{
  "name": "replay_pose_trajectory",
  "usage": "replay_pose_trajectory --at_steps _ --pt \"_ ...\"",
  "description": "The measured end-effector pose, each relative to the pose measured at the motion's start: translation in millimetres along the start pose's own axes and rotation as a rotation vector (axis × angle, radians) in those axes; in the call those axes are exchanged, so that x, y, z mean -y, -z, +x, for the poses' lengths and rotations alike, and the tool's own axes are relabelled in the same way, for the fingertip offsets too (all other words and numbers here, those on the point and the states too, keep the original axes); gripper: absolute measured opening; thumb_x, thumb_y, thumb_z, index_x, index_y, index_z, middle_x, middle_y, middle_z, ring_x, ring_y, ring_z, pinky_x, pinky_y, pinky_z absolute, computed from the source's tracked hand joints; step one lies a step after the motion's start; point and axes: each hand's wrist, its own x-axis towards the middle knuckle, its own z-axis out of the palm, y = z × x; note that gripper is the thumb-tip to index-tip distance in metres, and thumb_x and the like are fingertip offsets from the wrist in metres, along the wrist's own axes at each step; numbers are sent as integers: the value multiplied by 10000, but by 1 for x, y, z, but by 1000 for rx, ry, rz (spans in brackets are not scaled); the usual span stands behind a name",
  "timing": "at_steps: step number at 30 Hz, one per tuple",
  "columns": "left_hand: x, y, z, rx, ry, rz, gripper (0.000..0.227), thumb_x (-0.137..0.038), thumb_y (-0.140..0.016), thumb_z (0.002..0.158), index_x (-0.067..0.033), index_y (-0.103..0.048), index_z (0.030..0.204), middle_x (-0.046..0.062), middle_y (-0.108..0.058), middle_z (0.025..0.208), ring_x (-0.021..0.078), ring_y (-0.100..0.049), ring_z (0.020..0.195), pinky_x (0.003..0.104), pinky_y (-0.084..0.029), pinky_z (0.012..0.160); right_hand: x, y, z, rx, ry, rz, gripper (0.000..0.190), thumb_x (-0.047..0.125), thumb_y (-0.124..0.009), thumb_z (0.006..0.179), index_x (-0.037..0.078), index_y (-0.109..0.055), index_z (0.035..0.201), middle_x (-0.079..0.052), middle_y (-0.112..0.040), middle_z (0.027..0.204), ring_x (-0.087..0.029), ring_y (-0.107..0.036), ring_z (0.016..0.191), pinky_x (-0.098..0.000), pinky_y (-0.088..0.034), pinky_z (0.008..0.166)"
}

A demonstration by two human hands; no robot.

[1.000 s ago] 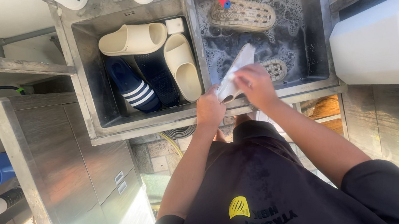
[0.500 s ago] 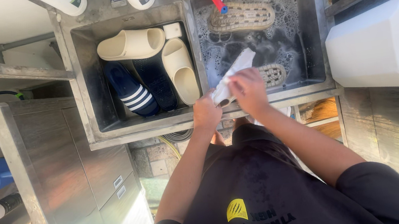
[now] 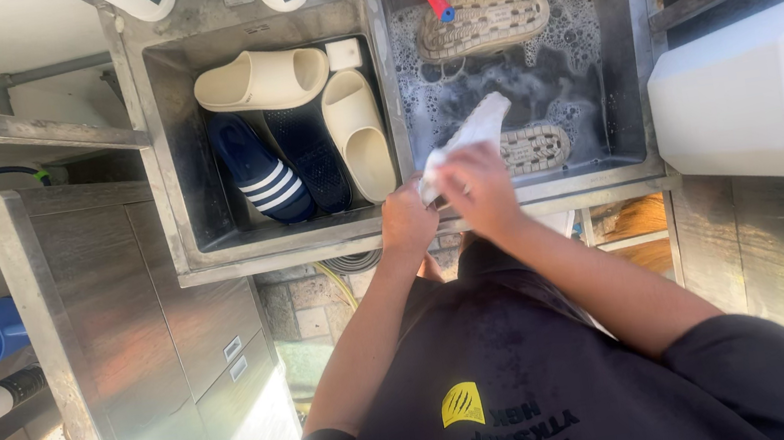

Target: The person scrubs a beige slide with a white sponge, rinses it under running water, and places it in a sink with other slides. They repeat this process for multiple slides, scrubbing the soles and uppers before rinsing and stacking them.

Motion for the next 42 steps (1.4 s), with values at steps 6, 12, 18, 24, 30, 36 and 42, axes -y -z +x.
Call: replay_pose_trajectory --at_steps 6,12,18,24,30,36,42 --pt "-6 1 -2 23 65 8 491 -82 -742 771 -96 -677 1257 229 -727 1006 428 -697 948 486 -561 838 -14 8 18 42 -7 3 140 66 -766 865 66 -751 1004 -90 -711 1015 -326 -606 991 -419 -505 864" --pt "8 -9 5 42 77 6 198 -192 -735 929 -71 -751 1084 224 -757 993 407 -727 981 469 -591 871 2 5 10 139 74 111 142 72 -750 868 66 -740 1009 -104 -692 1043 -318 -598 1028 -414 -521 886" --pt "6 -8 5 -10 57 -17 472 -101 -735 779 -119 -698 1250 230 -739 969 430 -708 927 477 -576 827 -49 11 11 44 -144 29 126 96 -753 894 65 -747 1016 -78 -706 1033 -322 -593 1028 -406 -502 861" --pt "-5 -4 6 -22 91 -77 463 -145 -777 808 -126 -693 1263 232 -736 982 415 -711 946 461 -585 824 -76 16 1 -41 -208 -94 127 104 -715 951 57 -709 1069 -110 -710 1082 -345 -580 1007 -426 -476 901" --pt "-17 -16 47 -89 -33 -159 463 -73 -717 879 -134 -638 1331 216 -724 1067 403 -699 1005 453 -570 851 -113 43 -23 -284 -573 23 218 124 -630 1022 17 -606 1210 -149 -675 1103 -264 -639 1024 -380 -494 935" --pt "-6 -74 123 -92 -292 53 646 110 -532 823 -203 -654 1374 76 -639 1408 324 -626 1281 427 -509 1068 -142 97 -49 -330 -688 18 216 133 -613 1022 22 -595 1206 -147 -689 1099 -233 -661 993 -366 -520 901" --pt "-2 -125 184 147 248 179 454 -52 -566 957 -225 -645 1369 213 -686 1256 375 -638 1184 455 -496 1013 -167 120 -72 -255 -757 -32 237 147 -616 1002 45 -621 1216 -145 -690 1088 -233 -658 991 -363 -513 903"
